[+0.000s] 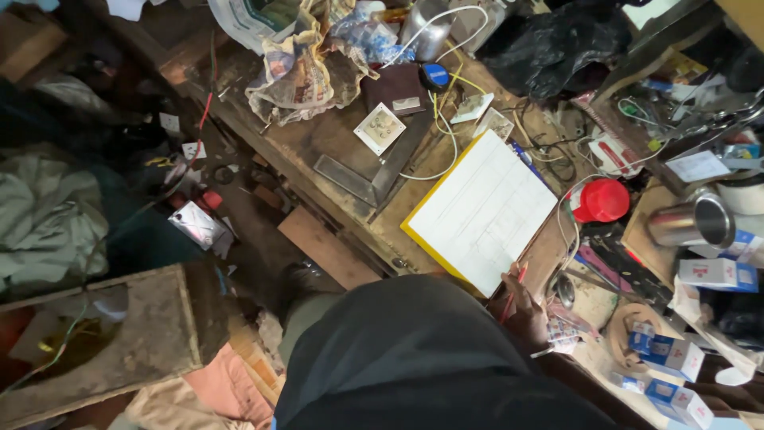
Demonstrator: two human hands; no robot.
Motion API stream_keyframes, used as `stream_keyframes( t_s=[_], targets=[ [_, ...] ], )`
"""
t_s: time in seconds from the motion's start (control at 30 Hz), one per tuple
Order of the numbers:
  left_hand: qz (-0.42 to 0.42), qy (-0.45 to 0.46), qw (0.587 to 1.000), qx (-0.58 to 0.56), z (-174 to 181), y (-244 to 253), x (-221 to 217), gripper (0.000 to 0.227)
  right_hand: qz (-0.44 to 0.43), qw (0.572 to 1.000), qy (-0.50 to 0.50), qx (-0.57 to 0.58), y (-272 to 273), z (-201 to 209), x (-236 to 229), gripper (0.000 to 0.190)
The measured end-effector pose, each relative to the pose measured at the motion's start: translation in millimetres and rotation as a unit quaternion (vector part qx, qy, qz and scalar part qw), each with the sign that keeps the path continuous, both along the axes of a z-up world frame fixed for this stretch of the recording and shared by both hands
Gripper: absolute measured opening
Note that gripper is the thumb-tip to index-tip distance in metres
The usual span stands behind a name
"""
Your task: Use a ruler and pencil to draw a technical diagram on a white board.
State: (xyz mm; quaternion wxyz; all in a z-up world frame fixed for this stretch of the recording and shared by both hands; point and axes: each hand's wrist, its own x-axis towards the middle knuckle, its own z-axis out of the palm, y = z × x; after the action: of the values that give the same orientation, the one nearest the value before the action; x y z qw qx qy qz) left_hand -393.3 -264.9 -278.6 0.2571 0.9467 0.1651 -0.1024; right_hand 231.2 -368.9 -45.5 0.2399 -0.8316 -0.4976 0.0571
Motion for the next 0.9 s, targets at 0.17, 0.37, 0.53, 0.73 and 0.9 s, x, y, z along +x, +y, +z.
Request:
stream_keyframes(
  t_s=[0.17, 0.37, 0.53, 0.73, 0.9],
  targets=[
    [-0.029, 0.023, 0.999, 0.002, -27, 8, 1, 0.018, -0.025, 0.998, -0.046, -0.021, 0, -10, -2, 0.066],
    [-0.084, 0.047, 0.995, 0.013, -54, 100, 52, 0.019, -0.037, 0.998, -0.023, 0.052, 8, 1, -20, 0.067],
    [0.374, -0.065, 0.875, -0.299, 202, 192, 217, 0.033, -0.087, 0.993, 0.030, 0.077, 5, -8, -21, 0.067],
    [-0.030, -0.106, 0.986, 0.126, 273, 277, 309, 0.024, -0.104, 0.981, 0.115, 0.116, 11, -5, -29, 0.064],
    [-0.056, -0.193, 0.945, 0.260, 249, 325, 361, 0.067, -0.148, 0.973, 0.113, 0.138, 24, 8, -49, 0.060]
  ],
)
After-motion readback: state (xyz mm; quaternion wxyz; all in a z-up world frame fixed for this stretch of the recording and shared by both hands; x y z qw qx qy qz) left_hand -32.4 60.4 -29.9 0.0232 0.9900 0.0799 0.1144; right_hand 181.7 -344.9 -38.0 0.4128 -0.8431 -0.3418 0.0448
